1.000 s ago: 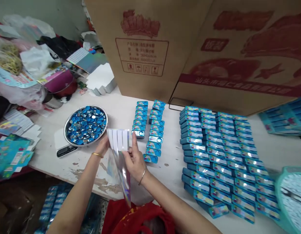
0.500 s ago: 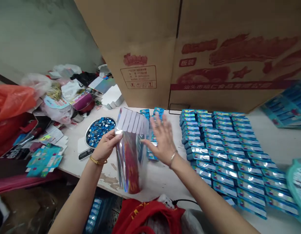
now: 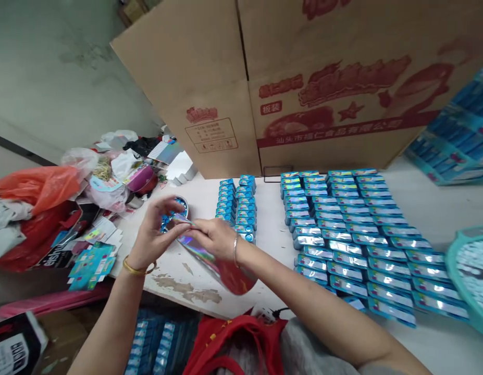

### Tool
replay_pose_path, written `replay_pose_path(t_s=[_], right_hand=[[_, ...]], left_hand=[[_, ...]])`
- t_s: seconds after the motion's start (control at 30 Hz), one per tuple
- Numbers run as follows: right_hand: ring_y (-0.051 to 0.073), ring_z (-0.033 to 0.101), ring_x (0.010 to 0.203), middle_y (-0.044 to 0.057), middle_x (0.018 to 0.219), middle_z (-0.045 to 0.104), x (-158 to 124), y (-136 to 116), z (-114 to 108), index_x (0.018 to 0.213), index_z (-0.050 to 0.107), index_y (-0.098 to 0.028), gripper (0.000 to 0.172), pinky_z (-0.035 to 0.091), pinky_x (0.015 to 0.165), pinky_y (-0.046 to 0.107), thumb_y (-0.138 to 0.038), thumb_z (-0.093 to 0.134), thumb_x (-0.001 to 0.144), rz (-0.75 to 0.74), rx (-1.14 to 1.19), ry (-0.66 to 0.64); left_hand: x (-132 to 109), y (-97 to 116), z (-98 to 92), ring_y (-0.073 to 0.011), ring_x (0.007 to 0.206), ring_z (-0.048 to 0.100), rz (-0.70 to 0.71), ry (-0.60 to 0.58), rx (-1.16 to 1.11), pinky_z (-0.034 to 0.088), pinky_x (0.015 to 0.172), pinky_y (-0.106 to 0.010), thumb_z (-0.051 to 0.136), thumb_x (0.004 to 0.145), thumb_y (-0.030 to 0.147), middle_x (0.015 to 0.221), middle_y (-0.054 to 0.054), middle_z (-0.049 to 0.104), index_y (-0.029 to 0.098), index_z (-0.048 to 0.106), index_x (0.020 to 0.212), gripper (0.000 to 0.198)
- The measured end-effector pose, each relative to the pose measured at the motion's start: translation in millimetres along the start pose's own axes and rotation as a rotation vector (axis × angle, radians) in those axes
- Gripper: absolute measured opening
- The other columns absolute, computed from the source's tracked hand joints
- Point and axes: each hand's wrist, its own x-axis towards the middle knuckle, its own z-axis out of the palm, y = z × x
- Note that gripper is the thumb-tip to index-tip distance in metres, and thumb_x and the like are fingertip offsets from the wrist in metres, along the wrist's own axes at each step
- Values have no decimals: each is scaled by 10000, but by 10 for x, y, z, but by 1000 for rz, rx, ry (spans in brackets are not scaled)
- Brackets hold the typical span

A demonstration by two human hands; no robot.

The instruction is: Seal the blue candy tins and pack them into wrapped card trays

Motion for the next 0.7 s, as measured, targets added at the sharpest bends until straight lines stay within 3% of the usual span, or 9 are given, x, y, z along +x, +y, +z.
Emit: replay_pose_path(t_s=[0.07, 0.1, 0.2, 0.3, 0.47, 0.57, 0.63, 0.7], right_hand=[[130, 533, 670, 7, 741, 615, 11, 12, -28, 874, 621, -186, 279, 371, 644, 239, -347, 408, 954, -3, 6, -55], [129, 529, 675, 8, 744, 612, 10, 39, -60, 858, 610, -185, 278, 369, 648, 239, -343, 404, 955, 15, -1, -74], [121, 500, 652, -6, 692, 575, -46, 223, -241, 759, 575, -183, 282, 350, 631, 236, -350, 433, 937, 101, -26, -148], [113, 431, 582, -32, 583, 480, -197, 537, -504, 630, 521, -190, 352, 317, 571, 236, -421, 483, 892, 188, -17, -244], [119, 369, 536, -40, 539, 440, -449, 1128, -814, 579, 485, -212, 412, 302, 530, 249, -525, 458, 845, 370, -22, -246], [140, 427, 572, -13, 591, 521, -433, 1409, -842, 608, 531, -215, 360, 336, 568, 267, -492, 458, 825, 420, -48, -254], [147, 446, 584, -5, 606, 544, -337, 1555, -825, 614, 555, -215, 333, 344, 579, 271, -475, 478, 808, 424, -29, -309], [141, 439, 571, -15, 582, 531, -200, 1687, -807, 614, 570, -213, 328, 335, 569, 264, -476, 499, 798, 426, 3, -340]], left_hand=[[-9, -25, 0, -129, 709, 542, -63, -107, -89, 440, 623, -244, 640, 824, 350, 802, -11, 578, 197, 578, 914, 188], [-13, -43, 7, -115, 647, 516, -107, -98, -117, 423, 588, -235, 628, 832, 342, 736, 3, 557, 193, 573, 850, 160], [-25, -150, 59, -91, 560, 449, -282, 103, -176, 384, 533, -216, 648, 811, 338, 660, 33, 501, 193, 542, 795, 181], [-65, -418, 186, -84, 559, 433, -435, 276, -249, 380, 534, -198, 677, 769, 349, 649, 45, 478, 193, 522, 764, 220], [-220, -1074, 659, -112, 612, 492, -687, 381, -320, 413, 599, -219, 679, 705, 407, 669, 35, 504, 190, 530, 834, 293], [-248, -1300, 1003, -214, 868, 582, -648, 252, -75, 449, 790, -350, 702, 675, 422, 936, -72, 604, 180, 514, 1119, 540], [-184, -1360, 1200, -289, 1126, 515, -496, 40, 103, 357, 968, -452, 725, 665, 430, 1175, -138, 574, 193, 480, 1237, 666], [-45, -1407, 1362, -288, 1186, 489, -331, -246, 117, 275, 1041, -474, 679, 731, 443, 1219, -120, 584, 222, 539, 1191, 529]])
